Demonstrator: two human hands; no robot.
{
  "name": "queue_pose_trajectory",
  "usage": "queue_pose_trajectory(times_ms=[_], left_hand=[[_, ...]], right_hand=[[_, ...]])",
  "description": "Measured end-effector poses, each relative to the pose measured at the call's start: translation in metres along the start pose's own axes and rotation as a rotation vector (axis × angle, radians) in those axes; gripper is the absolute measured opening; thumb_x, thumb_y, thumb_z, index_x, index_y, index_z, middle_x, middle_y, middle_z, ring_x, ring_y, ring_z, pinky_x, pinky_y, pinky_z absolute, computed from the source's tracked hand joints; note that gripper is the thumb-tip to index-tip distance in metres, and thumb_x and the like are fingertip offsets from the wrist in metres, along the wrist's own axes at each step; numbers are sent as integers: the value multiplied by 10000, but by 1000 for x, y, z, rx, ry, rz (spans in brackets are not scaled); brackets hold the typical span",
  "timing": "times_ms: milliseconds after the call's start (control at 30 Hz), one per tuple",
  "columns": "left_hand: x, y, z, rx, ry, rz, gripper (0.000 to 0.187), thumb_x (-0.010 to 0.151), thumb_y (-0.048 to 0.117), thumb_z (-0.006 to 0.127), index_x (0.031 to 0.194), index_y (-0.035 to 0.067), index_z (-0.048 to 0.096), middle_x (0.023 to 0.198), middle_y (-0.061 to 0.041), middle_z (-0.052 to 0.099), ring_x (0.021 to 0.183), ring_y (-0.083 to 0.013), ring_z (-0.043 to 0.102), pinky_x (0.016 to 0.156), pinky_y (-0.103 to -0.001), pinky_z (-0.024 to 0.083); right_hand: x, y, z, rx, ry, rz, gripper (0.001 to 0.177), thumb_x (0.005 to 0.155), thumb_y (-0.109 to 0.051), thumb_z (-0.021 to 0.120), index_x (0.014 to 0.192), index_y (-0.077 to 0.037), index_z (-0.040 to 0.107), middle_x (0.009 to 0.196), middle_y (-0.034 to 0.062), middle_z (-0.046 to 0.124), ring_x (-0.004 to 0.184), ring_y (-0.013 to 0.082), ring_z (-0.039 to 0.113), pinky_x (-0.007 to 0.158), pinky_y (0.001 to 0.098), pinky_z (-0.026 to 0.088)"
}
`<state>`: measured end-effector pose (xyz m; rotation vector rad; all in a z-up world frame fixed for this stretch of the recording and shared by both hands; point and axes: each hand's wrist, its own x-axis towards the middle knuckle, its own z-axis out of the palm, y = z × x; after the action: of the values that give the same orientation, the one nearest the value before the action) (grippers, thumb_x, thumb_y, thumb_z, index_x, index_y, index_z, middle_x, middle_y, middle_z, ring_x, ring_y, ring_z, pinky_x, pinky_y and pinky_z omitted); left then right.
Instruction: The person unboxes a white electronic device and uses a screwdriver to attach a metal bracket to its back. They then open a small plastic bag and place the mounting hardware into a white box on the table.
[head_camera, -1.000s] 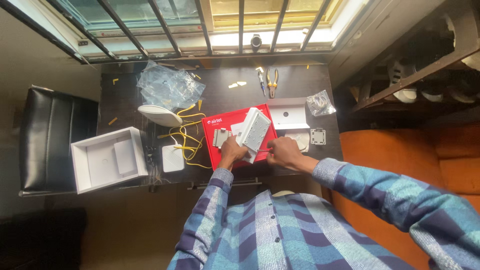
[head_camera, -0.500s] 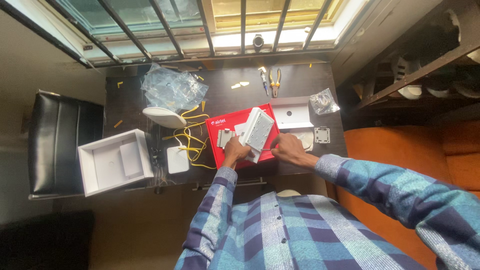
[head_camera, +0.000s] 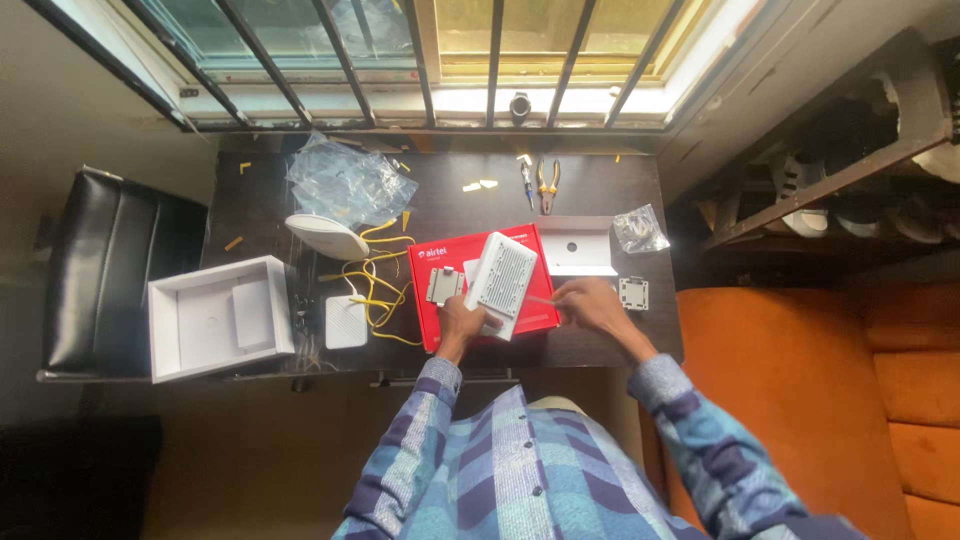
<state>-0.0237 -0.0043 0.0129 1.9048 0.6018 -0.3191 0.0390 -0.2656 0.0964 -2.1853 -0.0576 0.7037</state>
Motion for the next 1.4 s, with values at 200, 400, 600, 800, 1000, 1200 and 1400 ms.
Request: queue_pose_trajectory(times_ms=[200,400,600,800,1000,1200,1400], left_hand=[[-18,8,6,-105,204,9,464,580,262,924,947,39,747,861,-125,800,758,-274,792,721,-379,607],[-37,28,-4,355,112,153,630,628,646,803,931,93,811,811,-167,761,751,-348,740,656,-462,559],[-39,26,-5,586,152,130,869,584,853,737,821,18,787,730,-177,736,685,-330,735,582,-461,540],[-31,14,-3,685,149,196,932,604,919,674,792,13,777,695,-175,730,650,-313,719,546,-443,498],[-27,10,-7,685,55,227,888,686,878,639,792,6,765,685,-158,722,635,-305,721,544,-452,518],[-18,-2,-27,647,-66,400,737,853,716,589,755,8,770,678,-212,707,661,-376,706,622,-500,535],[-8,-11,-38,510,-49,423,690,906,649,600,703,6,752,674,-247,679,645,-413,694,619,-525,532]], right_hand=[[19,61,36,602,132,123,377,815,-20,587,1180,-20,683,831,163,759,548,177,655,422,290,444],[29,55,74,273,314,0,466,718,-65,763,1178,-30,697,895,108,770,734,197,741,578,311,580],[37,24,77,-81,426,-74,471,704,-179,830,1148,-77,712,884,84,786,811,238,750,768,388,571],[32,18,83,-94,449,-90,342,729,-228,824,1031,-83,758,835,71,776,753,222,740,735,369,568],[27,21,93,-111,498,-151,289,762,-226,797,1011,-81,772,835,107,709,713,232,694,720,399,545],[26,19,104,-139,576,-183,196,792,-197,755,953,-88,783,913,111,661,699,255,670,708,420,531],[22,11,113,-42,636,-116,226,889,-301,747,953,-88,783,941,97,668,723,242,662,719,383,540]])
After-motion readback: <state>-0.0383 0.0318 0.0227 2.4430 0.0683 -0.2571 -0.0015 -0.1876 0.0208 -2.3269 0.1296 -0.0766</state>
